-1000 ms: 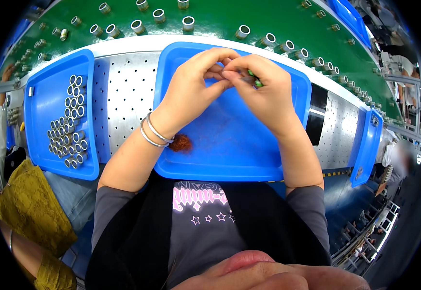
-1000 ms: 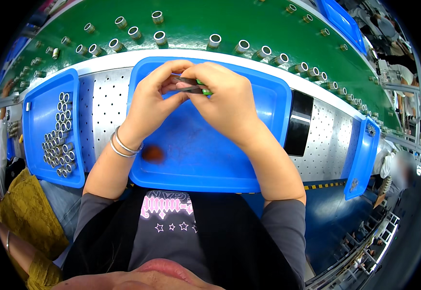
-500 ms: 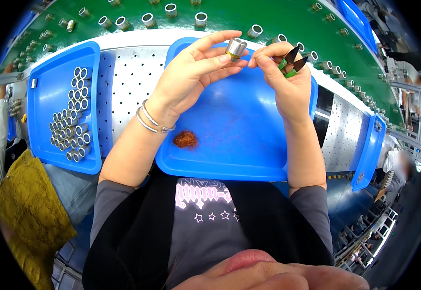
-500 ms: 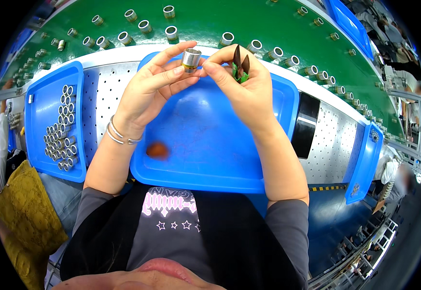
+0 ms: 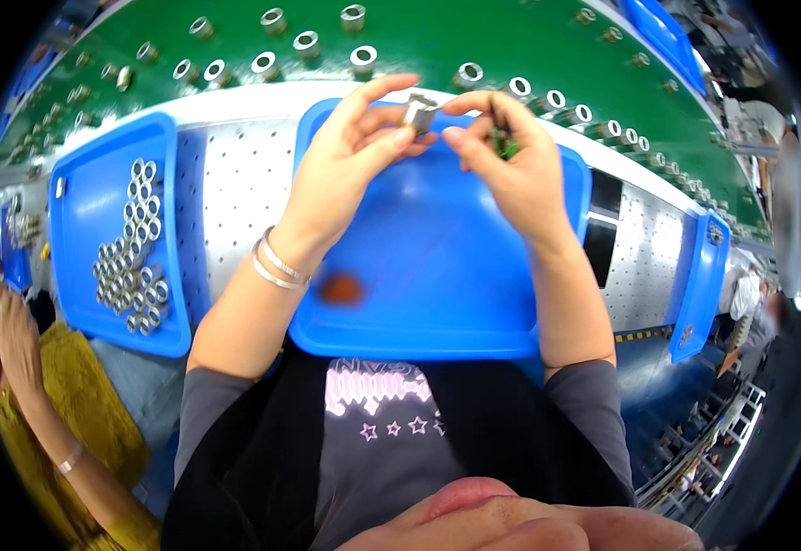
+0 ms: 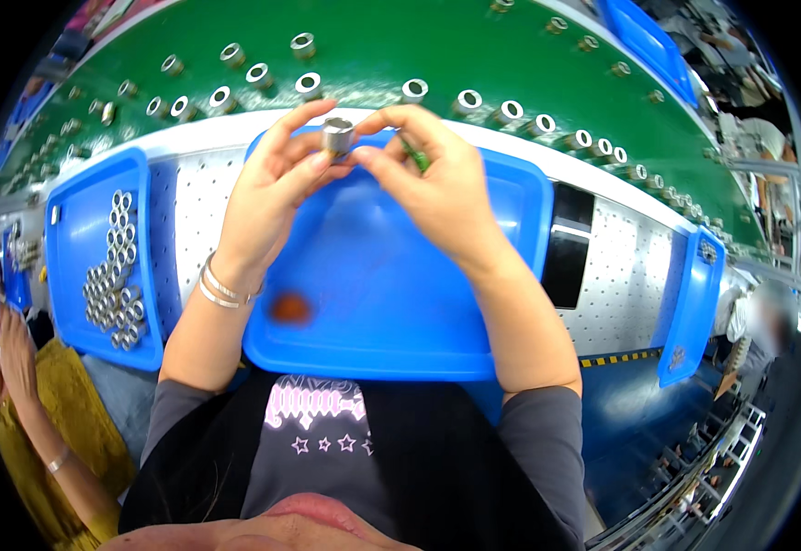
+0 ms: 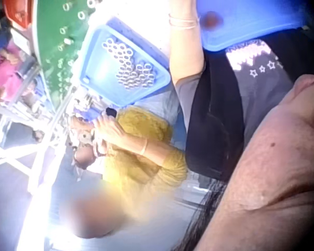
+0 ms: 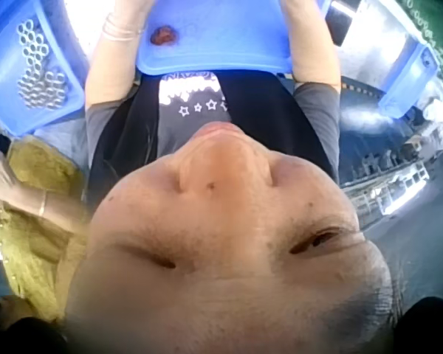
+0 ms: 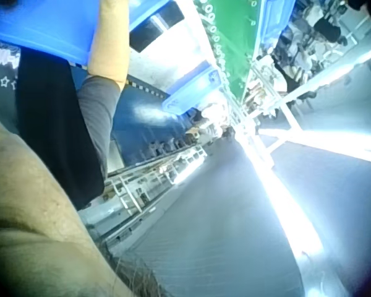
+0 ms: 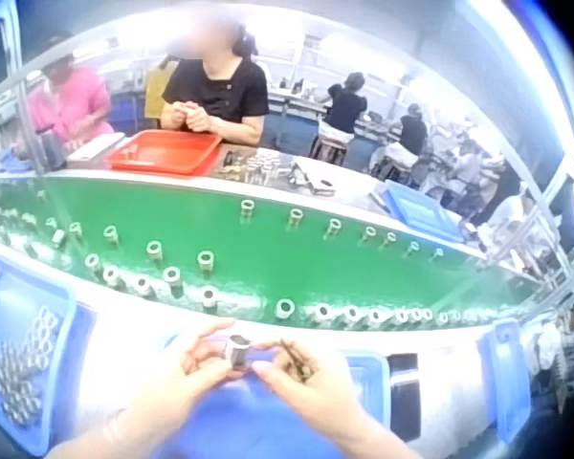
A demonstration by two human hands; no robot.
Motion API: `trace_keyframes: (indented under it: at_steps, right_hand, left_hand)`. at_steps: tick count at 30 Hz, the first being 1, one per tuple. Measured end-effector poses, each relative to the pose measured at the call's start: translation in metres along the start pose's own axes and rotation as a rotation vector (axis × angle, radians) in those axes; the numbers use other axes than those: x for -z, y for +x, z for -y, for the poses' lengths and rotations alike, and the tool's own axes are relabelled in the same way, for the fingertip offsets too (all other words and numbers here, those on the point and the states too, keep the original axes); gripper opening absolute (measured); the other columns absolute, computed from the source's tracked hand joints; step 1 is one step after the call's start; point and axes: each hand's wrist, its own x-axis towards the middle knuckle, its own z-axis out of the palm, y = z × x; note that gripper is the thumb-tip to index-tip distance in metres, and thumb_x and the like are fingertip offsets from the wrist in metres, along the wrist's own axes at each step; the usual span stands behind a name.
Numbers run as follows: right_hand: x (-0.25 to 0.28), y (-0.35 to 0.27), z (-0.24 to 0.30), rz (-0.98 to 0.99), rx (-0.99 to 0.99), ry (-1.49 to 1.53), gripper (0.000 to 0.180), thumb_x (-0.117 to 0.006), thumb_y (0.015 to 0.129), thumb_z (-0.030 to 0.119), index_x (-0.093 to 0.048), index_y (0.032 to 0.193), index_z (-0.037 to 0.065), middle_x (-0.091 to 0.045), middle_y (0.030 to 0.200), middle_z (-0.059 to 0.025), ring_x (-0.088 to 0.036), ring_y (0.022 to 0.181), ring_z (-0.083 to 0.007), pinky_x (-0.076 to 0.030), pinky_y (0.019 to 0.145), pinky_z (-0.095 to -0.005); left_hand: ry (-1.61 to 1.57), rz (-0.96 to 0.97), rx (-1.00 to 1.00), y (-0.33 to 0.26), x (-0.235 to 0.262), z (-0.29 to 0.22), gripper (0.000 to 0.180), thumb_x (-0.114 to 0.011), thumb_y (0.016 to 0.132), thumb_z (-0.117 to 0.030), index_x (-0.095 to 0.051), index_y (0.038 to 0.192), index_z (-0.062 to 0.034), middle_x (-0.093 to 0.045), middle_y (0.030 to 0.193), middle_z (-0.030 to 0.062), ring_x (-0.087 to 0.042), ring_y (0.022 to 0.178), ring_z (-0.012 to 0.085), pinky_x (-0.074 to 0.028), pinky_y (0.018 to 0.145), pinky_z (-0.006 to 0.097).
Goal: The person picks up small cylindrical metal parts from a blue tray and uses a green tool to scrape or clean the edges of the parts. The person then places the treated parts onto a green conveyor belt. The process is repeated for multiple parts.
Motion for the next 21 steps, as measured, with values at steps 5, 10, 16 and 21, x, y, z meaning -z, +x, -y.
trace_keyframes:
  at_steps: [5, 10, 16, 21]
  right_hand:
    - [0.008, 0.008, 0.004, -0.001, 0.022, -0.178, 0.021, -0.067, 0.080, 0.010, -0.064, 0.100, 0.004, -0.058, 0.072, 0.0013, -0.049, 0.062, -0.0039, -0.037, 0.053, -0.0196]
    - [0.014, 0.004, 0.001, 0.092, 0.039, -0.283, 0.013, -0.067, 0.078, 0.011, -0.068, 0.089, 0.005, -0.059, 0.072, -0.0004, -0.048, 0.062, -0.0075, -0.035, 0.052, -0.0218]
    - [0.012, 0.005, 0.004, -0.116, 0.061, -0.176, 0.007, -0.067, 0.078, 0.007, -0.064, 0.082, 0.002, -0.059, 0.074, 0.0003, -0.046, 0.061, -0.0055, -0.034, 0.052, -0.0197]
    - [0.010, 0.003, -0.001, -0.145, 0.195, -0.104, 0.005, -0.067, 0.080, 0.007, -0.065, 0.082, 0.003, -0.060, 0.076, 0.0020, -0.038, 0.056, -0.0016, -0.027, 0.047, -0.0173]
  left_hand:
    - [0.281, 0.019, -0.137, -0.004, -0.005, 0.000, 0.052, -0.050, 0.087, 0.005, -0.035, 0.136, -0.0034, -0.058, 0.110, 0.0119, -0.057, 0.103, 0.0172, -0.045, 0.091, 0.028]
    - [0.450, 0.076, -0.132, -0.005, -0.011, 0.007, 0.056, -0.052, 0.083, 0.009, -0.039, 0.134, -0.0094, -0.061, 0.105, 0.0112, -0.062, 0.097, 0.0178, -0.049, 0.087, 0.029]
    - [0.055, 0.120, 0.080, -0.002, -0.001, -0.006, 0.051, -0.059, 0.088, -0.012, -0.039, 0.135, -0.0051, -0.059, 0.111, 0.0124, -0.060, 0.101, 0.0187, -0.048, 0.087, 0.029]
    - [-0.100, 0.047, 0.177, -0.002, 0.003, -0.009, 0.049, -0.061, 0.086, -0.017, -0.044, 0.131, -0.0046, -0.060, 0.111, 0.0122, -0.061, 0.099, 0.0198, -0.047, 0.089, 0.029]
